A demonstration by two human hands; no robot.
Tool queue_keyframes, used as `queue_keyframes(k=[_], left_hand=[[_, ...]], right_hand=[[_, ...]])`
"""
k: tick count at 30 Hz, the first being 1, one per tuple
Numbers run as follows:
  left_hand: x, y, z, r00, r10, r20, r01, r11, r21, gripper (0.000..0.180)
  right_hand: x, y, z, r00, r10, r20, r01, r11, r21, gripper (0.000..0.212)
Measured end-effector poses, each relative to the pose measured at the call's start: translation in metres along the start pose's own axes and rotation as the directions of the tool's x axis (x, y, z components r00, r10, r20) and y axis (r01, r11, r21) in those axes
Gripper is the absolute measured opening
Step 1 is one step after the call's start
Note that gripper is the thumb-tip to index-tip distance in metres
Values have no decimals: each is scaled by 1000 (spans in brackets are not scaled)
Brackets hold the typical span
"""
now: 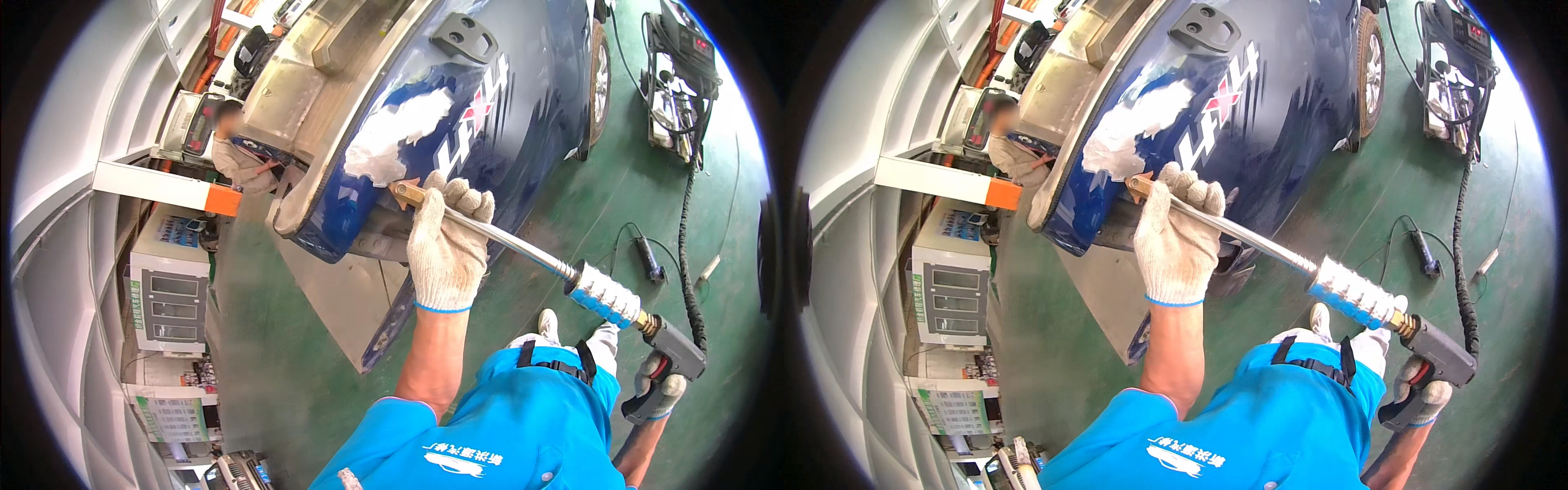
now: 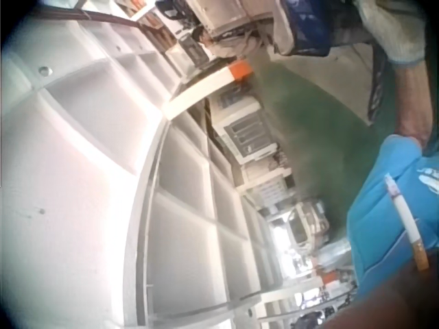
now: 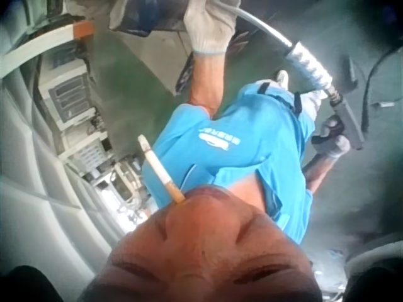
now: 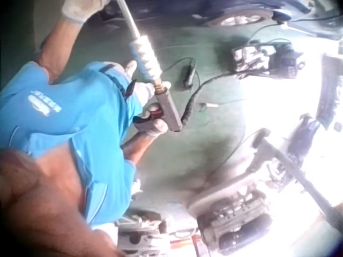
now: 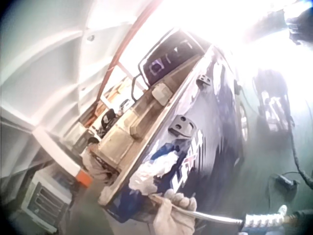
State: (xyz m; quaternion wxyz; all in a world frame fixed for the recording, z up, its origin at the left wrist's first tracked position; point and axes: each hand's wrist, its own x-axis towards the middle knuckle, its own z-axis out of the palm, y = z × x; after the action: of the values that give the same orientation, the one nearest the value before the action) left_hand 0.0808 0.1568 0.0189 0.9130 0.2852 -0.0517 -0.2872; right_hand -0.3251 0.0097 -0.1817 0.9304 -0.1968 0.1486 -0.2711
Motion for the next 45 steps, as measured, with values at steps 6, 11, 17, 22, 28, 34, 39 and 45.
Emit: queue_keyframes(k=[6, 11, 17, 22, 28, 34, 39, 45], left_hand=[[0, 5, 2, 1000, 2, 15, -4, 992, 124, 24], [-1, 10, -13, 996, -20, 89, 2, 981, 195, 25], [6, 6, -21, 984, -64, 168, 31, 981, 194, 26], [13, 7, -17, 979, -58, 197, 19, 981, 191, 25], [33, 11, -3, 971, -86, 224, 47, 984, 171, 22], [43, 18, -2, 981, -80, 175, 62, 993, 103, 15], [45, 16, -1, 978, -77, 193, 60, 994, 92, 16], [46, 18, 0, 982, -64, 177, 52, 996, 70, 19]], right_hand=[[3, 26, 7, 999, 31, 26, -33, 995, 89, 56], [-1, 46, -6, 999, -37, -37, 41, 991, 130, 59], [-12, 56, -10, 999, -31, 27, 28, 993, 111, 60], [-9, 63, 17, 994, -77, -78, 84, 992, 93, 47], [-1, 56, 27, 990, -139, -8, 139, 988, 61, 51], [10, 45, 46, 985, -172, 12, 171, 982, 87, 58], [11, 37, 49, 984, -179, 19, 179, 984, 8, 56], [14, 30, 60, 982, -190, -1, 188, 977, -101, 45]])
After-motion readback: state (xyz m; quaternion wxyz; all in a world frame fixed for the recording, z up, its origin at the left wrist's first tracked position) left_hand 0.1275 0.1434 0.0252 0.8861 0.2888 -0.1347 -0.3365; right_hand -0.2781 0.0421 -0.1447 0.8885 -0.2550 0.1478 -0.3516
